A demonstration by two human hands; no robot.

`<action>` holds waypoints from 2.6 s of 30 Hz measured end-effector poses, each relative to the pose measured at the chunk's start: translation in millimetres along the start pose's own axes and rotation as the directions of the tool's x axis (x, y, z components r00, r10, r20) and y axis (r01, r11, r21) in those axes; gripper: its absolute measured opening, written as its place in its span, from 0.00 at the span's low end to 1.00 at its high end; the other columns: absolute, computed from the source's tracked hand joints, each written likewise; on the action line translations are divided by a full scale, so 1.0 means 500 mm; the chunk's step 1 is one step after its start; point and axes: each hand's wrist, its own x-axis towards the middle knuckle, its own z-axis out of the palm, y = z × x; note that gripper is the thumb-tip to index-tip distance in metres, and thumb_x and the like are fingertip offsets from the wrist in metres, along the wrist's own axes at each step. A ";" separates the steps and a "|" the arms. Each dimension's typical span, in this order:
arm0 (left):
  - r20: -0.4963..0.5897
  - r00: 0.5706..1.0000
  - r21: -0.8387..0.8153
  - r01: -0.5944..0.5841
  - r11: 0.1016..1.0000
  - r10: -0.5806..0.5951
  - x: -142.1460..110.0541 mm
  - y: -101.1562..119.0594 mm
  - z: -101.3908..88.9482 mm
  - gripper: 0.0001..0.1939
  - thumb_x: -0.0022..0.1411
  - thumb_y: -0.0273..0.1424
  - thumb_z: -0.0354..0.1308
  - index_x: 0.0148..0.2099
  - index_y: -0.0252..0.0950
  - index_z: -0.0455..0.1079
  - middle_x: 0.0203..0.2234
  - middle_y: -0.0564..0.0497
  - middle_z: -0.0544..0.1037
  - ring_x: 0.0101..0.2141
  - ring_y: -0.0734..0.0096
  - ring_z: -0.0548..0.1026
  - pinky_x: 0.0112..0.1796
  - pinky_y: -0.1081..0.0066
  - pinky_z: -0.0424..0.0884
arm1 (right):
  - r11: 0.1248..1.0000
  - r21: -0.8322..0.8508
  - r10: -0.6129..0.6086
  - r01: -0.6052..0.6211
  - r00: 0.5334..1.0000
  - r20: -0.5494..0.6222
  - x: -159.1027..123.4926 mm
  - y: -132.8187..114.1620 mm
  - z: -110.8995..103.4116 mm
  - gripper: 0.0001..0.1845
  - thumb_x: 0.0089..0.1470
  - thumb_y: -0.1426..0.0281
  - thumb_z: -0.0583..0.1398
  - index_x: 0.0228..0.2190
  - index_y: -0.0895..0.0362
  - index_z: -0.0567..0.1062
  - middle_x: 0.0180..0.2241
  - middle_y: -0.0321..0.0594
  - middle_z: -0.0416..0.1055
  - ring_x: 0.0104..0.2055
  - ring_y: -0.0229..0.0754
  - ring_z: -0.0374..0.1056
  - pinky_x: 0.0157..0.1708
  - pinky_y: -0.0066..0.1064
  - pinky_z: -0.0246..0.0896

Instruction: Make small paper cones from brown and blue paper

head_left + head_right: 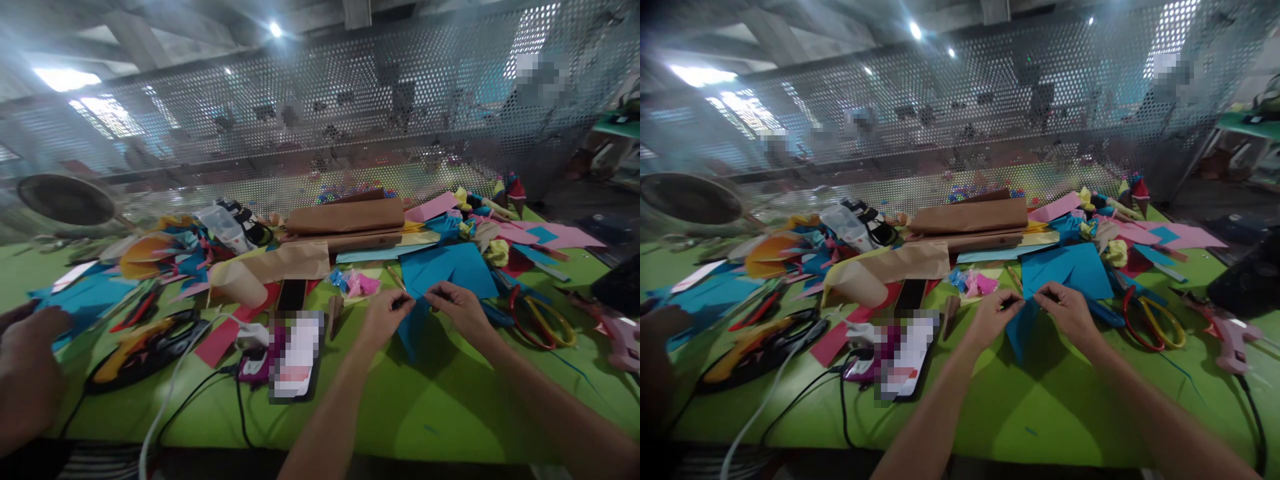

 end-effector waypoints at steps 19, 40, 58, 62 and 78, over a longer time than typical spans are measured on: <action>-0.133 0.976 -0.271 0.134 0.953 -0.175 0.008 -0.018 0.004 0.13 0.62 0.40 0.61 0.35 0.35 0.72 0.28 0.53 0.74 0.32 0.70 0.70 0.35 0.71 0.65 | 0.988 0.112 0.092 -0.109 0.984 0.150 0.000 -0.001 0.019 0.24 0.47 0.49 0.68 0.24 0.54 0.69 0.22 0.30 0.61 0.26 0.36 0.57 0.26 0.28 0.54; -0.021 0.987 -0.239 0.148 0.960 -0.157 0.005 -0.020 0.012 0.14 0.63 0.41 0.61 0.32 0.36 0.70 0.23 0.56 0.70 0.25 0.74 0.68 0.29 0.72 0.65 | 0.939 0.301 0.168 -0.165 0.986 0.015 0.013 0.003 0.002 0.23 0.38 0.53 0.74 0.27 0.55 0.74 0.27 0.32 0.67 0.31 0.38 0.62 0.33 0.30 0.58; 0.042 0.961 -0.625 0.239 0.743 -0.274 0.004 0.006 -0.004 0.14 0.54 0.28 0.62 0.44 0.33 0.79 0.26 0.49 0.80 0.27 0.71 0.77 0.33 0.71 0.72 | 0.748 0.589 0.263 -0.306 0.951 0.161 0.004 -0.004 0.000 0.13 0.40 0.67 0.74 0.31 0.52 0.81 0.32 0.35 0.79 0.34 0.40 0.72 0.39 0.33 0.66; 0.070 0.966 -0.673 0.229 0.704 -0.248 0.000 0.009 -0.006 0.12 0.55 0.28 0.63 0.43 0.33 0.80 0.29 0.49 0.80 0.30 0.71 0.77 0.34 0.71 0.72 | 0.698 0.644 0.294 -0.314 0.945 0.143 0.004 -0.013 -0.003 0.13 0.37 0.68 0.75 0.29 0.53 0.83 0.30 0.35 0.79 0.31 0.38 0.71 0.32 0.28 0.64; 0.066 0.973 -0.737 0.197 0.647 -0.222 -0.004 0.007 -0.002 0.10 0.58 0.29 0.65 0.43 0.33 0.78 0.31 0.48 0.80 0.34 0.69 0.79 0.40 0.70 0.73 | 0.719 0.627 0.303 -0.301 0.947 0.108 0.003 -0.033 -0.006 0.07 0.40 0.70 0.72 0.25 0.55 0.80 0.24 0.34 0.75 0.23 0.33 0.65 0.23 0.26 0.56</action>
